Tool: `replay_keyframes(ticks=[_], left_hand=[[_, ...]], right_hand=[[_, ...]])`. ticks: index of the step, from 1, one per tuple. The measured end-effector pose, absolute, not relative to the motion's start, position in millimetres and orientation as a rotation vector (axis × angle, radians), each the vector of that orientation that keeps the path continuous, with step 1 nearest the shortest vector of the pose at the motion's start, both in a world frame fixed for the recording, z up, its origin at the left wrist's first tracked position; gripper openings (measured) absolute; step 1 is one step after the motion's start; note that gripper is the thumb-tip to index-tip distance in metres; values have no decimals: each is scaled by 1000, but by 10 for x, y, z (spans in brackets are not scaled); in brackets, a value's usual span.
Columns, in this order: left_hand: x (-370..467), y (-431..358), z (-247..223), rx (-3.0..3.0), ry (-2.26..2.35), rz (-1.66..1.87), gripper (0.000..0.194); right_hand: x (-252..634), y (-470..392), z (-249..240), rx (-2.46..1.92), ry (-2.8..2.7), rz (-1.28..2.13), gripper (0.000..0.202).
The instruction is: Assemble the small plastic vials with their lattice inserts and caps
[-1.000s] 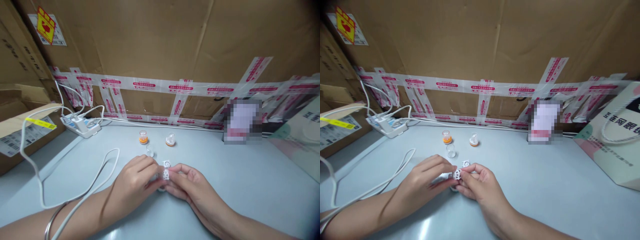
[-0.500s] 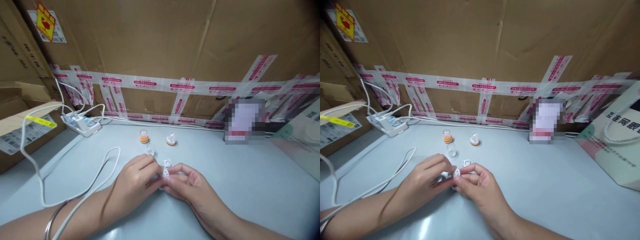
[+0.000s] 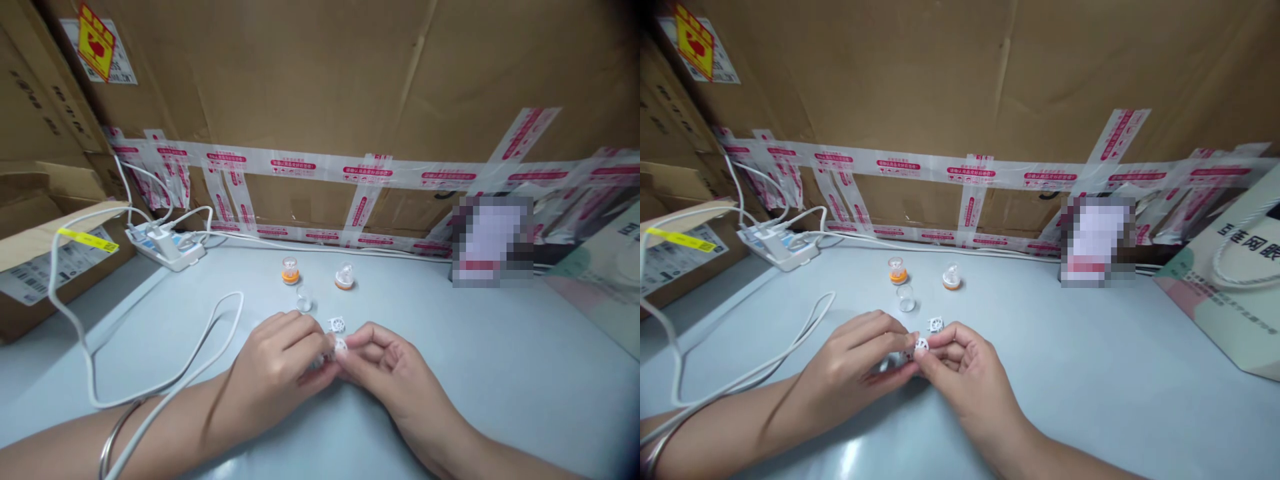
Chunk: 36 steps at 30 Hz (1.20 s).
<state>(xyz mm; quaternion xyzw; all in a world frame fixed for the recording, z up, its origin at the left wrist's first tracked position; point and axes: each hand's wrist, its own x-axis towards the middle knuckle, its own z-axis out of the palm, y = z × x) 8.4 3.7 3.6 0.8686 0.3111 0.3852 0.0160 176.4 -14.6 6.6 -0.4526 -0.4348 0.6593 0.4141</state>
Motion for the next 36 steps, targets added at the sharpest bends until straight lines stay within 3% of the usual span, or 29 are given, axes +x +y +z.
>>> replay_keyframes(ticks=[6,13,16,25,31,36], left_hand=[[18,71,64,2620,968,1191,9],[-114,264,78,2221,1117,1167,13],[-114,324,-6,2102,1150,1105,14],[-45,315,-98,2065,1061,1050,16],[-61,344,-95,2137,1055,1066,16],[-44,387,-120,2177,1034,1015,16]], right_hand=[[1822,-59,114,-1137,-1206,1687,29],[2128,372,0,-1386,-1703,938,28],[2154,426,-72,-1380,-2010,798,35],[2082,376,-123,-1265,-2107,742,11],[2067,376,-132,-1267,-2109,706,28],[2018,361,-136,-1284,-2145,636,24]])
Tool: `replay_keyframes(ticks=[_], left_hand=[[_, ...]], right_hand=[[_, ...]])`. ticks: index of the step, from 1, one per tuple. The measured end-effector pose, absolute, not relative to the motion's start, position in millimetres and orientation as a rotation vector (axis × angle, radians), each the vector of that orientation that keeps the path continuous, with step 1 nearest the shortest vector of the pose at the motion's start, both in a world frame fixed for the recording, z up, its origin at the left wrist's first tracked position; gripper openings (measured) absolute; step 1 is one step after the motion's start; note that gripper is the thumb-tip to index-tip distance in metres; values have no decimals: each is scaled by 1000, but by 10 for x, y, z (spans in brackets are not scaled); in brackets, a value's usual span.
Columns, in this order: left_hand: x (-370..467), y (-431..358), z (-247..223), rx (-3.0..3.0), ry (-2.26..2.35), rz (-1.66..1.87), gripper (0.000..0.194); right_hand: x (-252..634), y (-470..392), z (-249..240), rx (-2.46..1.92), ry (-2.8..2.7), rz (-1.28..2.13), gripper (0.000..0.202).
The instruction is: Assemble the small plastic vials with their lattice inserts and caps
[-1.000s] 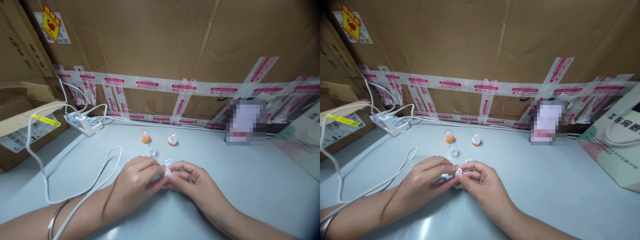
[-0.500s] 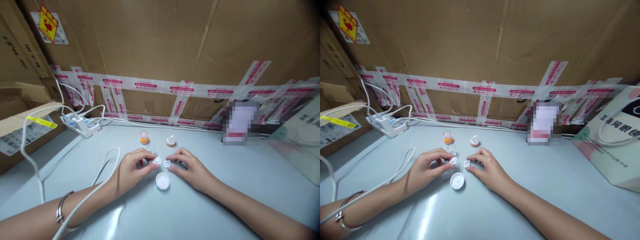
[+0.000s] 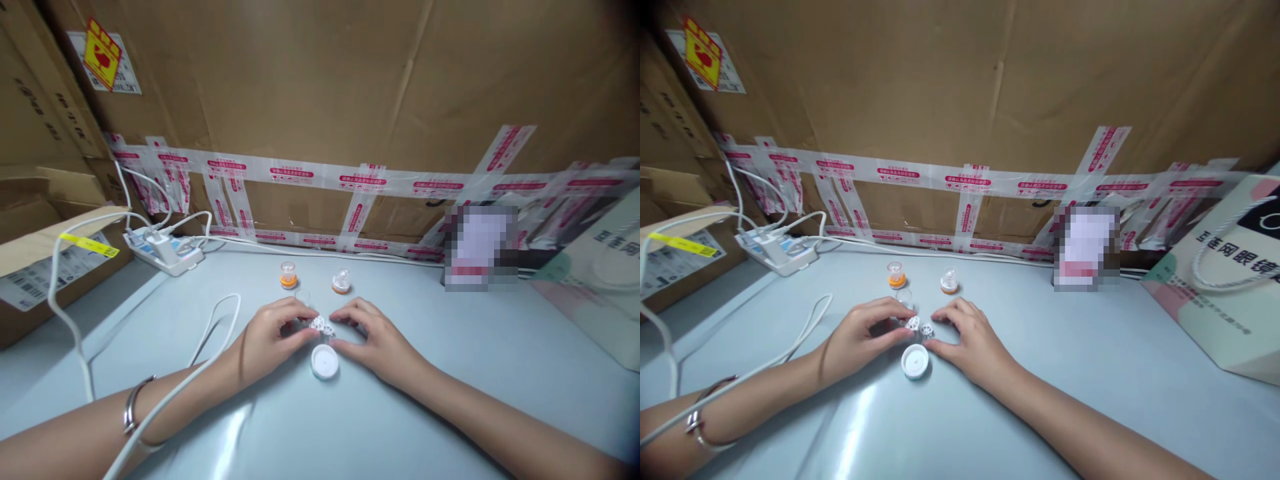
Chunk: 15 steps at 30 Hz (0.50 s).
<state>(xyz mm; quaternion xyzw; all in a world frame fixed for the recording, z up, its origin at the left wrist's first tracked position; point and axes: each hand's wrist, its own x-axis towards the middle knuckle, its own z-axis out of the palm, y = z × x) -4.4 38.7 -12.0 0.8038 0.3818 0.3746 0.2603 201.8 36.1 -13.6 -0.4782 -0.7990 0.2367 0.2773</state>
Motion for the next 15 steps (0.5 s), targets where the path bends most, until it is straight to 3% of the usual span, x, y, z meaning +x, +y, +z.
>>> replay_keyframes(ticks=[15], left_hand=[[37,323,-91,2149,980,830,19]], right_hand=[[1977,356,-140,-1296,-2171,525,8]])
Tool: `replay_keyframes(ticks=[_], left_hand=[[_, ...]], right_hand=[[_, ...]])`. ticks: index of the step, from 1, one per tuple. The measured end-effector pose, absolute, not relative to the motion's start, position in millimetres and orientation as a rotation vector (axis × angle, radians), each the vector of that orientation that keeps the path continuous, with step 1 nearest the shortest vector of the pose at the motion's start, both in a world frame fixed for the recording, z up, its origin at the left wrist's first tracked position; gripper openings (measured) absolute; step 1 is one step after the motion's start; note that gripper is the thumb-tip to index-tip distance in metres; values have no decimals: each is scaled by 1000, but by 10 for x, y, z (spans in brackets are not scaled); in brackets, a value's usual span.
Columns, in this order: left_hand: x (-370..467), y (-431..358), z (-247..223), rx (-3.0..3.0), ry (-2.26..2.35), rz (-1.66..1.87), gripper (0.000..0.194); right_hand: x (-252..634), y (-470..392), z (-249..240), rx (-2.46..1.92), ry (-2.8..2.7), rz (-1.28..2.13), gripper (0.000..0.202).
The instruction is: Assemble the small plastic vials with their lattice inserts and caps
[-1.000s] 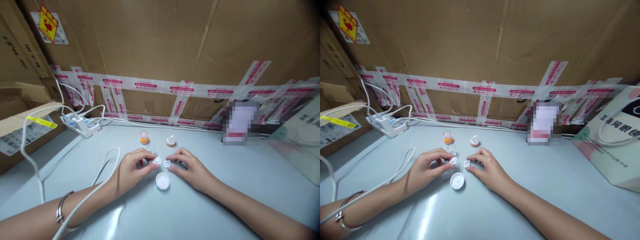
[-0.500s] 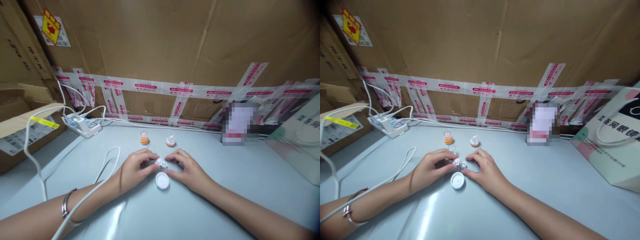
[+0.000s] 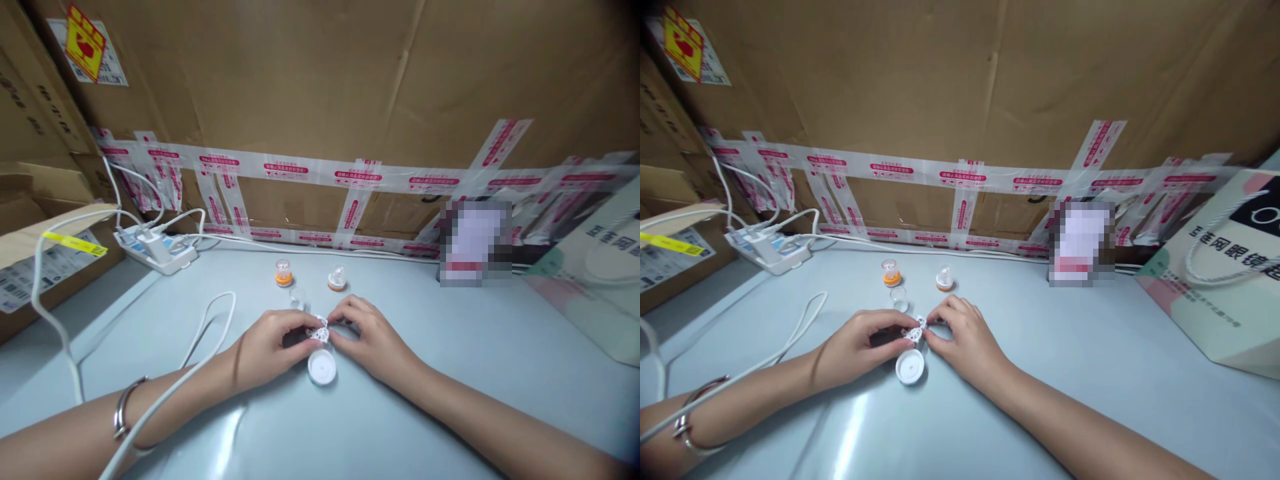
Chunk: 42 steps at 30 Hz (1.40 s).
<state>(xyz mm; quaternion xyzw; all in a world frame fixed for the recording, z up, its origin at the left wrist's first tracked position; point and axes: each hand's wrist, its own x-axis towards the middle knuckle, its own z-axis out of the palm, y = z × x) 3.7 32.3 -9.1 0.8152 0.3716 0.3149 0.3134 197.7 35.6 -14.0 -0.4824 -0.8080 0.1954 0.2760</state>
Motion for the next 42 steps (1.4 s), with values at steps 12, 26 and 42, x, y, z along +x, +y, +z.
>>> replay_keyframes(ticks=[12,26,42], left_hand=[[-47,428,-48,2459,904,950,19],[12,680,-42,2818,711,501,18],[32,514,25,2705,577,1237,16]], right_hand=[[1998,365,-148,-1290,-2121,590,19],[2052,363,-158,-1280,-2088,620,25],[2018,304,-27,-984,-1344,1706,26]])
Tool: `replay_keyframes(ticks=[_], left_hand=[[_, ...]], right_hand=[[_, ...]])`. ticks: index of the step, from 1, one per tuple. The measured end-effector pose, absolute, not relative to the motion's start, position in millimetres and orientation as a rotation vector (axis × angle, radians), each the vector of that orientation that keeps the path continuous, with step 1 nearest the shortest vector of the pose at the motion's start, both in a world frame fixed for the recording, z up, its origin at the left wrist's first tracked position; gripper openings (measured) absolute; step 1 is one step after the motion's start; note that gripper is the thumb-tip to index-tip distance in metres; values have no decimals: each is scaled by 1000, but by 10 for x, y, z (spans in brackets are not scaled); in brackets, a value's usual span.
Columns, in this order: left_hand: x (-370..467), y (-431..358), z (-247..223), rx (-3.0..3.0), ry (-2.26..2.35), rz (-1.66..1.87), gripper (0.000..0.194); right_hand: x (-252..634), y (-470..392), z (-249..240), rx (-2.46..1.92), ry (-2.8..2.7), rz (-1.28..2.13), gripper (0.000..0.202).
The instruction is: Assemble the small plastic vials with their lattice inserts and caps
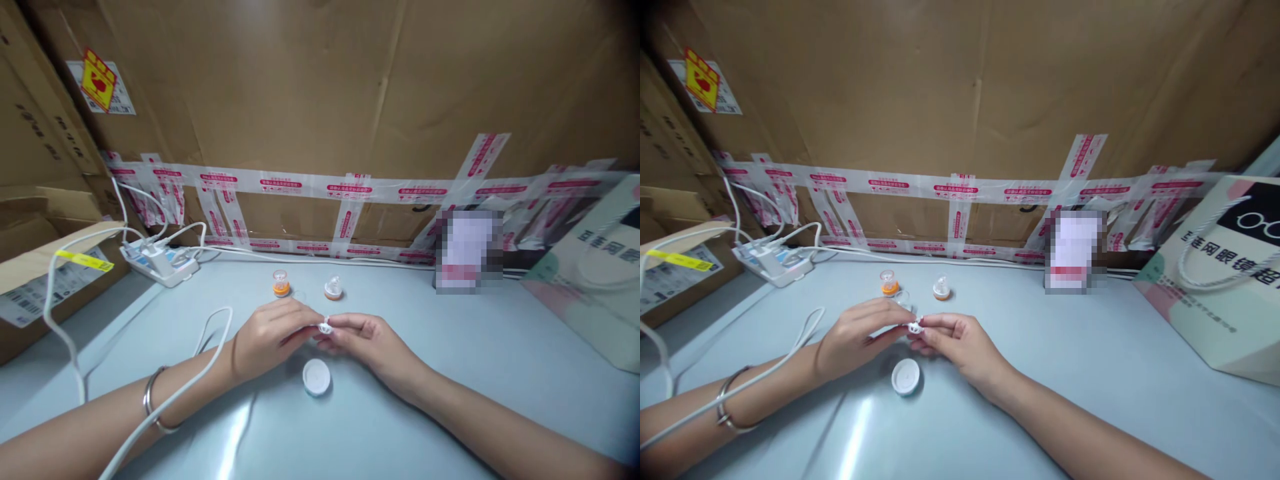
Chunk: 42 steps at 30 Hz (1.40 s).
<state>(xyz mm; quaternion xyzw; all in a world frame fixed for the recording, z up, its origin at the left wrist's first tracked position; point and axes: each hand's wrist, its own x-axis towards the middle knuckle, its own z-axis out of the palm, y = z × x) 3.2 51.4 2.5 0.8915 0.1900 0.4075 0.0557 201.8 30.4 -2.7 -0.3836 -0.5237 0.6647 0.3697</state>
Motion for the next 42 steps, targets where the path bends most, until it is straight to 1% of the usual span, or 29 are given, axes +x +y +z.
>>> replay_keyframes(ticks=[2,5,8,12,15,17,21,26,34,42], left_hand=[[20,486,81,2875,459,1257,21],[10,458,121,3062,296,1202,23],[6,437,105,3102,274,1151,24],[-15,423,89,3138,271,1143,28],[-22,411,148,3245,205,1086,27],[-14,396,205,3305,168,1081,26],[1,365,271,3256,193,1209,22],[-38,357,206,3090,349,1309,25],[-36,346,46,3070,562,1187,22],[-21,336,-20,3025,686,1169,21]], right_hand=[[2002,250,22,-850,-1135,1934,24],[1977,181,43,-750,-918,2067,25],[1955,143,9,-727,-812,2087,24],[1925,118,-32,-739,-740,2031,22],[1905,94,-18,-767,-725,1985,20],[1902,76,7,-822,-745,1952,20],[1929,55,51,-900,-845,1930,22],[1975,108,30,-989,-1073,1929,31],[1976,177,39,-1030,-1272,1867,39],[1978,172,58,-907,-1560,1724,29]])
